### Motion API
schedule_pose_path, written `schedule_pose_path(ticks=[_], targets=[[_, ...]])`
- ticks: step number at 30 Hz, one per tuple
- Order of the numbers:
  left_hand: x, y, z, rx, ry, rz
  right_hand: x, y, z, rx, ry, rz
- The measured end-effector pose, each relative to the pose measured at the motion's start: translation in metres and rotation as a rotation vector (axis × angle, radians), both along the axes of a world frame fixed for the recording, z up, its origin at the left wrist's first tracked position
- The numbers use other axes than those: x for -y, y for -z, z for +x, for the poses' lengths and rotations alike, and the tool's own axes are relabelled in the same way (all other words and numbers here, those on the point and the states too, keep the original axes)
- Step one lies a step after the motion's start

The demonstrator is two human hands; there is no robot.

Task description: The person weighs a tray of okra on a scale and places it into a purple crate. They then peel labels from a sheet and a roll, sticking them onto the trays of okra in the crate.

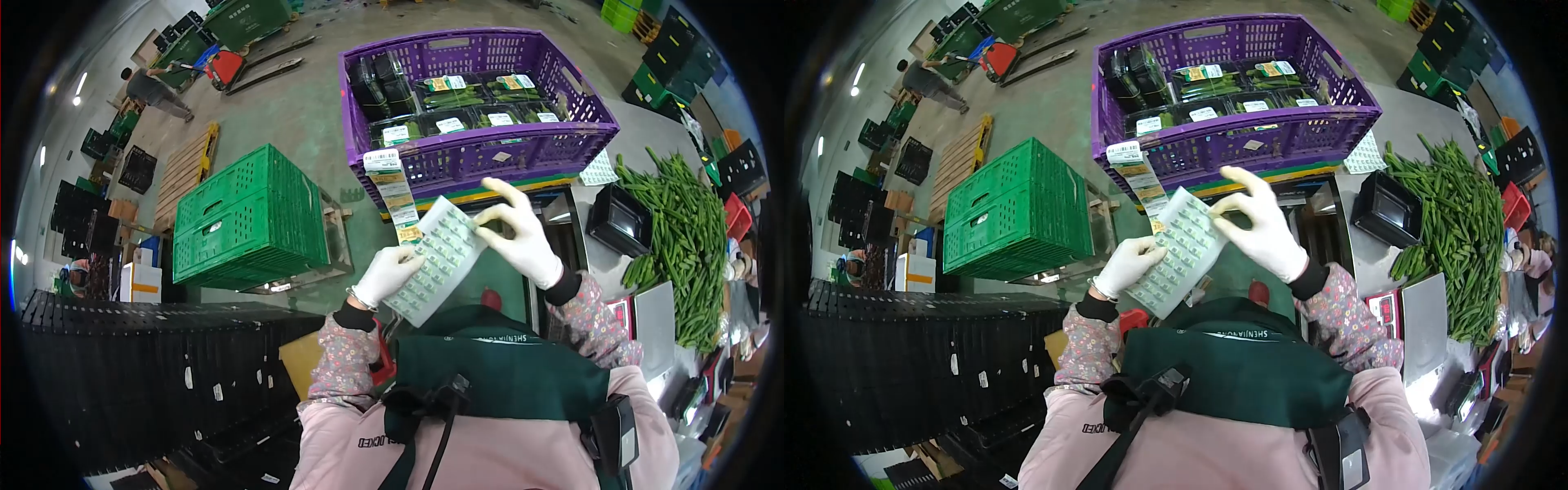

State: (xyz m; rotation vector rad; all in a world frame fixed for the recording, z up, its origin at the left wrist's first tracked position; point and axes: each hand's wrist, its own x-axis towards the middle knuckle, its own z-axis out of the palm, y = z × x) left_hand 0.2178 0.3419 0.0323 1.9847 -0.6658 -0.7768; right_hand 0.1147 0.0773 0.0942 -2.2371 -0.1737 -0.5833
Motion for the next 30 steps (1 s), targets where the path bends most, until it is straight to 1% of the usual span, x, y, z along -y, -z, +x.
schedule_pose_path(ticks=[1, 2, 4, 5, 7, 8, 10, 11, 12, 13, 14, 15, 16, 18, 19, 20, 22, 23, 24, 26, 30], targets=[[0.001, 0.0, 0.0, 0.007, 0.001, -0.04, 0.0, -0.003, 0.005, -0.079, -0.075, 0.004], [0.002, -0.001, 0.001, 0.006, 0.003, -0.042, 0.0, 0.001, 0.011, -0.14, -0.149, 0.069], [0.0, -0.007, 0.005, -0.074, 0.143, -0.023, 0.003, 0.004, 0.02, -0.422, -0.323, 0.238], [0.0, -0.011, 0.004, -0.077, 0.138, -0.023, 0.001, 0.008, 0.021, -0.425, -0.327, 0.238], [0.0, -0.022, 0.002, -0.021, 0.17, 0.015, -0.004, 0.015, 0.023, -0.699, -0.291, 0.452], [0.0, -0.027, -0.003, -0.023, 0.164, 0.014, -0.005, 0.018, 0.022, -0.703, -0.296, 0.45], [0.0, -0.032, -0.018, 0.242, -0.053, 0.027, -0.009, 0.024, 0.016, -0.635, -0.293, 0.705], [0.0, -0.03, -0.024, 0.255, -0.115, -0.057, -0.011, 0.025, 0.013, -0.639, -0.293, 0.708], [0.001, -0.03, -0.03, 0.251, -0.115, -0.055, -0.013, 0.025, 0.011, -0.568, -0.271, 0.689], [0.003, -0.033, -0.036, 0.314, -0.159, -0.086, -0.015, 0.024, 0.009, -0.497, -0.25, 0.669], [0.005, -0.037, -0.041, 0.378, -0.202, -0.117, -0.017, 0.023, 0.006, -0.5, -0.249, 0.67], [0.007, -0.044, -0.046, 0.317, -0.226, -0.079, -0.018, 0.02, 0.003, -0.541, -0.234, 0.692], [0.006, -0.043, -0.046, 0.315, -0.225, -0.077, -0.018, 0.02, 0.002, -0.581, -0.22, 0.714], [0.003, -0.04, -0.046, 0.299, -0.2, -0.297, -0.015, 0.023, -0.001, -0.583, -0.205, 0.725], [0.004, -0.045, -0.047, 0.295, -0.216, -0.369, -0.013, 0.025, -0.002, -0.614, -0.221, 0.777], [0.002, -0.045, -0.046, 0.291, -0.211, -0.368, -0.012, 0.025, -0.003, -0.644, -0.237, 0.83], [-0.003, -0.045, -0.043, 0.302, -0.129, -0.271, -0.012, 0.019, -0.005, -0.657, -0.229, 0.842], [-0.001, -0.049, -0.045, 0.314, -0.171, -0.281, -0.013, 0.017, -0.006, -0.659, -0.223, 0.889], [-0.002, -0.049, -0.044, 0.312, -0.168, -0.28, -0.013, 0.016, -0.006, -0.661, -0.216, 0.936], [-0.003, -0.048, -0.044, 0.39, -0.15, -0.286, -0.012, 0.015, -0.007, -0.683, -0.237, 0.955], [-0.003, -0.048, -0.047, 0.414, -0.162, -0.282, -0.007, 0.018, -0.009, -0.754, -0.287, 0.942]])
